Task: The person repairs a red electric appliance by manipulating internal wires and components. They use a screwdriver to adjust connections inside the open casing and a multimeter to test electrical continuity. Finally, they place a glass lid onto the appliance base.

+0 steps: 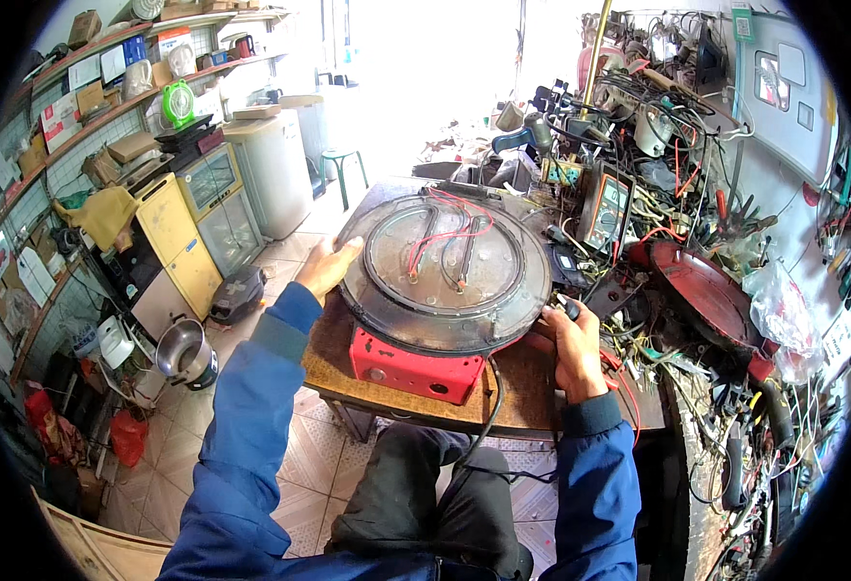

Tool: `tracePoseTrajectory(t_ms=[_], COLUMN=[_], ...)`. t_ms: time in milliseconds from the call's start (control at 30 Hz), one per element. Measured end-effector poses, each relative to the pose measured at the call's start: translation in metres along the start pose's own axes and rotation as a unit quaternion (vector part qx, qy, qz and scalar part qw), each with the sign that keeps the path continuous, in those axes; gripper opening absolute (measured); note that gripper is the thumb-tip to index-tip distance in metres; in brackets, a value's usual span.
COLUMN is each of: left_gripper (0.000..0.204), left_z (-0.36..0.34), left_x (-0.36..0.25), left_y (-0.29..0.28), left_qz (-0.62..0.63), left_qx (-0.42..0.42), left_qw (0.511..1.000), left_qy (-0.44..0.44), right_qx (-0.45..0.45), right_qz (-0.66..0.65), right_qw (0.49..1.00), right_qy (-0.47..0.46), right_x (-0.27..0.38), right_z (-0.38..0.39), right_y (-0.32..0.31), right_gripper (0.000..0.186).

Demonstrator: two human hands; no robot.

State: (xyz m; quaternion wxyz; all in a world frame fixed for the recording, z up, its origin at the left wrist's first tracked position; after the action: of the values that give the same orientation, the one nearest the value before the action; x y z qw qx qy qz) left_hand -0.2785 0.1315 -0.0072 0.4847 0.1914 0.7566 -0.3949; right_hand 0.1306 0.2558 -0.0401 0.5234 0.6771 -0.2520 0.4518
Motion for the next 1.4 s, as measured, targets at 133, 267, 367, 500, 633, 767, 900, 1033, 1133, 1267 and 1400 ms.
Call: tracePoseTrajectory(t_ms=[133,267,367,500,633,767,900,1033,1133,1267,1400], left_gripper=[0.045,0.039,0.039,0.051,0.054,0.036,0.01,0.008,0.022,0.039,0.041], left_z=[0.005,0.026,0.036,0.041,0.074,0.12,0.138,0.139,0.14,0.141,0.141], left_x=[0.018,0.007,0.023,0.038,0.025,0.025,0.026,0.019,0.003,0.01,0.005], left_y=[0.028,0.018,0.013,-0.012,-0.035,-0.047,-0.045,-0.036,-0.033,-0.036,-0.038], left_qz=[0.164,0.166,0.165,0.105,0.112,0.051,0.001,-0.006,-0.04,-0.056,-0.061], left_qx=[0.09,0.055,-0.004,-0.064,-0.162,-0.14,-0.152,-0.143,-0.119,-0.106,-0.115], left_qw=[0.98,0.984,0.986,0.991,0.98,0.989,0.985,0.986,0.989,0.991,0.989], left_qy=[-0.067,-0.027,-0.026,-0.053,0.003,-0.01,0.079,0.085,0.075,0.058,0.07], right_qx=[0.009,0.007,0.032,0.082,0.015,0.006,0.07,0.076,0.053,0.073,0.066], right_qz=[0.001,0.034,0.055,0.051,0.089,0.166,0.119,0.015,0.096,0.115,0.121], right_qw=[1.0,0.999,0.998,0.995,0.996,0.982,0.989,0.997,0.99,0.987,0.989], right_qy=[-0.005,0.006,-0.01,0.013,-0.023,-0.09,-0.055,-0.023,-0.093,-0.086,-0.051], right_x=[0.005,0.003,0.007,0.001,0.005,0.02,0.014,0.012,0.022,0.018,0.017], right_z=[0.001,-0.008,-0.021,-0.036,-0.018,-0.014,-0.004,-0.004,-0.002,-0.004,0.001], right_y=[0.0,-0.002,-0.001,0.014,-0.001,-0.013,0.006,-0.002,-0.008,-0.007,-0.005], right_gripper=[0.036,0.034,0.032,0.031,0.017,0.026,0.048,0.052,0.047,0.039,0.037])
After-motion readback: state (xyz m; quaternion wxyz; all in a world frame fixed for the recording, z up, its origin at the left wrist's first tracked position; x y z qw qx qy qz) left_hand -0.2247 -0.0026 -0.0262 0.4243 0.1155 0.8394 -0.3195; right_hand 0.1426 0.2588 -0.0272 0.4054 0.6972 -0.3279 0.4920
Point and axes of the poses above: each hand's wrist, its own z-axis away from the middle knuckle, its own y-axis out of the palm, x = y × z, the point moved 10 cm from there along -z, towards the middle knuckle, and after that the axes turned 10 degrees about -z, right-handed, at the moved point
